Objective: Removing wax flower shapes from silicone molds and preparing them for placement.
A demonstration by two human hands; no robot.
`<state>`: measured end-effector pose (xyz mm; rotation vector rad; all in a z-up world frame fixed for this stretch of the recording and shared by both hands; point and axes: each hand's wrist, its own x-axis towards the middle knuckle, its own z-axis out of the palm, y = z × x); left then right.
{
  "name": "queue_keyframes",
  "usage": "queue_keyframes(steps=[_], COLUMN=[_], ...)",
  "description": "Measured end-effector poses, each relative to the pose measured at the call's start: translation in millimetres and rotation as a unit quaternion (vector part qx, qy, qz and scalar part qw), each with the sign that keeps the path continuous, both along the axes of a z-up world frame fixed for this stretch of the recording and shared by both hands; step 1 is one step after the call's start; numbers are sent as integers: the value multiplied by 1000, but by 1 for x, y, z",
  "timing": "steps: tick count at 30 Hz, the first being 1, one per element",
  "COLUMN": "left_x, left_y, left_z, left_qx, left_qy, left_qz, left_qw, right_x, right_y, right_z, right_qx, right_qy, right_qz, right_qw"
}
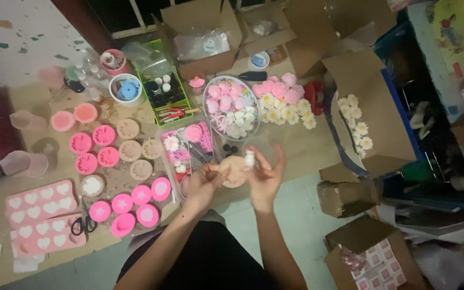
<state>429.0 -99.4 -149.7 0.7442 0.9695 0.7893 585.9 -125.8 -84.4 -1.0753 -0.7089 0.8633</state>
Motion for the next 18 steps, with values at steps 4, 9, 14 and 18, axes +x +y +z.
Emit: queue_keyframes(steps=[4, 9, 14, 18], left_x=[1, -18, -58, -113], left_y=[6, 11, 19, 8], left_z=[32, 35, 70, 68], left_qx=[-43, -94, -130, -123], left_qy=[-9, -64, -37, -5], left_qz=[23, 76, 124, 183], left_qw=[999, 991, 983, 975], right_x=[35, 54, 89, 167], right_y=[9, 25, 60, 97], right_z=[1, 9, -22, -46], right_qx=[1, -38, -17, -76], right_qy=[222, 392, 416, 323], right_qz=[35, 117, 185, 165], right_qw=[974, 912, 890, 929])
